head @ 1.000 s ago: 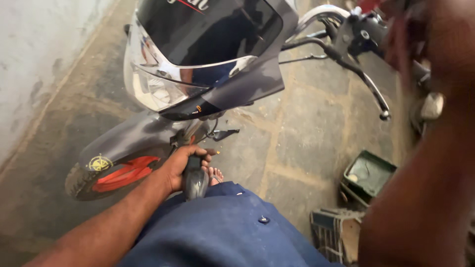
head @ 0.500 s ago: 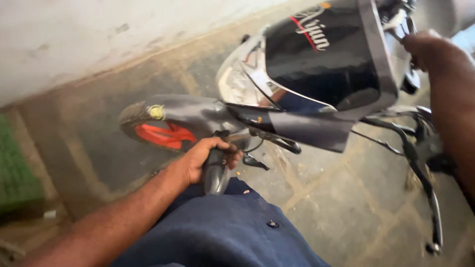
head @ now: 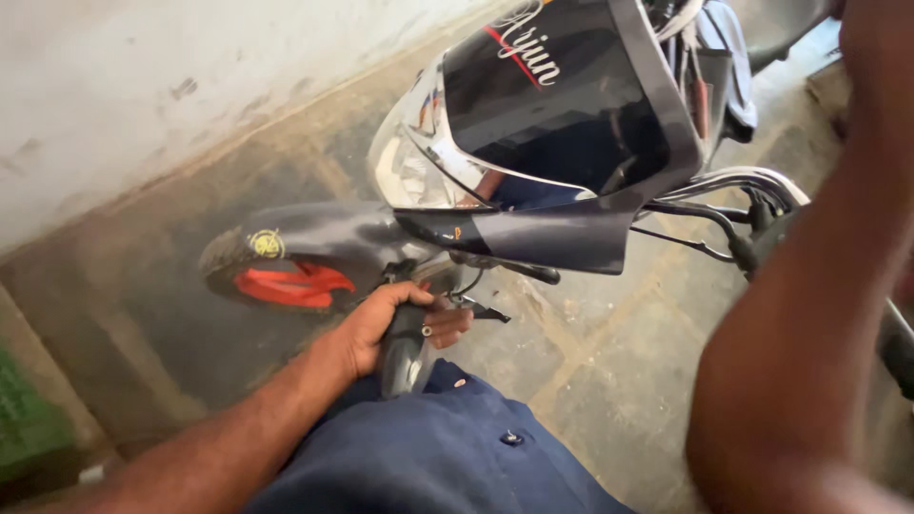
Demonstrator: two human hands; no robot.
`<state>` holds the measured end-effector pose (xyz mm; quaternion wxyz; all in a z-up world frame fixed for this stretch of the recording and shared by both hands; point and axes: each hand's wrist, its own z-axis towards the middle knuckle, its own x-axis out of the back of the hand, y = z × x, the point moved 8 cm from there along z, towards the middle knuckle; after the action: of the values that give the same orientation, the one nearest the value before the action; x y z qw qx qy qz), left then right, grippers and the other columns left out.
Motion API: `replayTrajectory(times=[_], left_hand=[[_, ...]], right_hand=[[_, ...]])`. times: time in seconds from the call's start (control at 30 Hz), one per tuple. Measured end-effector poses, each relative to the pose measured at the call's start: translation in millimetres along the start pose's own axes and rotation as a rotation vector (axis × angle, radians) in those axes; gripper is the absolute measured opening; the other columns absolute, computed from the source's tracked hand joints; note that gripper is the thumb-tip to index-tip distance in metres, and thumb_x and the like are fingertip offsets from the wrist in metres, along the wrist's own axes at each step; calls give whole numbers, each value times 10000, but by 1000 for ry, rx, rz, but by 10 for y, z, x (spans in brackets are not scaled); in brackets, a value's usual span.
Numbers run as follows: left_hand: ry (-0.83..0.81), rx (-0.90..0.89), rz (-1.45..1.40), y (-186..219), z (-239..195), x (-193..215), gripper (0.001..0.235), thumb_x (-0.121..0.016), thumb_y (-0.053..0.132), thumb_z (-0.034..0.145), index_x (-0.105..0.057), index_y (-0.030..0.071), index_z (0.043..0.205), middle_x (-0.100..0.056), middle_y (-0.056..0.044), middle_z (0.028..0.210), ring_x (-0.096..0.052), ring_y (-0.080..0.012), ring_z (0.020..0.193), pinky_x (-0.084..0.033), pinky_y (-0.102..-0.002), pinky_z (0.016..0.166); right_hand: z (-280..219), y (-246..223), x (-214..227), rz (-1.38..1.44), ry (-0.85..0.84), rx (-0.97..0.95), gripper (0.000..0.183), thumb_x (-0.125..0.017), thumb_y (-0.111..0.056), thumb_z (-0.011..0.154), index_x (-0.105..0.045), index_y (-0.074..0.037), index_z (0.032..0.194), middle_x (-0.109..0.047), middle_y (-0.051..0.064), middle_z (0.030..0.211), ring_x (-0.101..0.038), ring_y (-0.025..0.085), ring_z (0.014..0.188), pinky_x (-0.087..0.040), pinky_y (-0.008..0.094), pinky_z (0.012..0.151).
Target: The person uses pliers to remove a broken piece from the motorcycle's front assembly. They then reattach a small plastic cover to the front of the motorcycle.
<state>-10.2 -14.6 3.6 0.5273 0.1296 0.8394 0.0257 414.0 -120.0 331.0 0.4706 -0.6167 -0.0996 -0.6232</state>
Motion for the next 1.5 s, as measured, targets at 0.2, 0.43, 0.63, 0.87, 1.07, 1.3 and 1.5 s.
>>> replayTrajectory(times=[0.2, 0.43, 0.63, 0.87, 1.07, 1.3, 1.5], left_hand=[[61, 122, -73, 237, 5, -181, 267, -543, 127, 874, -601, -48, 1067, -694, -279, 1254, -702, -365, 1147, -559, -461, 1027], [184, 196, 263, 309, 79, -326, 241, -596, 159, 840, -666, -30, 972, -733, -174, 993, -747, -296, 901, -607, -413, 851], [348, -23, 515, 405, -66, -283, 218, -627, 186, 781, -670, -11, 862, -711, -159, 822, -686, -273, 702, -560, -407, 657], [465, -106, 950, 417, -357, -541, 278, -692, 187, 712, -722, -80, 785, -710, -185, 801, -684, -298, 744, -535, -438, 652], [335, -180, 1110, 315, -329, -687, 290, -674, 219, 725, -752, -47, 811, -747, -208, 839, -705, -309, 778, -545, -427, 722], [379, -94, 1157, 296, -270, -504, 269, -686, 231, 720, -774, -8, 803, -750, -193, 869, -707, -286, 788, -549, -410, 717], [146, -37, 556, 381, -122, -401, 231, -628, 136, 822, -707, -70, 891, -700, -164, 888, -646, -242, 735, -541, -343, 690]], right_hand=[[-2431, -1234, -1845, 499, -919, -357, 415, -607, -364, 943, -783, 11, 915, -807, 101, 813, -758, 187, 766, -614, 347, 752], [-3039, -1597, -3762, 2184, -618, -1160, 330, -496, -360, 1059, -671, -139, 887, -643, -16, 722, -624, 137, 694, -545, 279, 688], [-3090, -1442, -4317, 2221, -178, -1206, 300, -481, -264, 1027, -607, -134, 788, -628, 17, 689, -594, 143, 585, -519, 293, 552], [-3140, -1691, -4101, 1870, -100, -1105, 337, -435, -350, 1022, -618, -81, 933, -650, 92, 786, -631, 220, 673, -540, 368, 622], [-3278, -1669, -4121, 1877, -91, -1119, 314, -450, -341, 1027, -632, -90, 978, -616, 61, 750, -583, 194, 635, -499, 351, 588], [-3432, -1532, -4303, 1868, 25, -1210, 292, -467, -330, 1033, -647, -100, 1029, -577, 26, 707, -528, 163, 590, -450, 330, 548], [-3365, -1425, -4338, 1828, 157, -1291, 280, -482, -321, 1038, -661, -109, 1074, -543, -5, 671, -480, 137, 552, -409, 313, 513]])
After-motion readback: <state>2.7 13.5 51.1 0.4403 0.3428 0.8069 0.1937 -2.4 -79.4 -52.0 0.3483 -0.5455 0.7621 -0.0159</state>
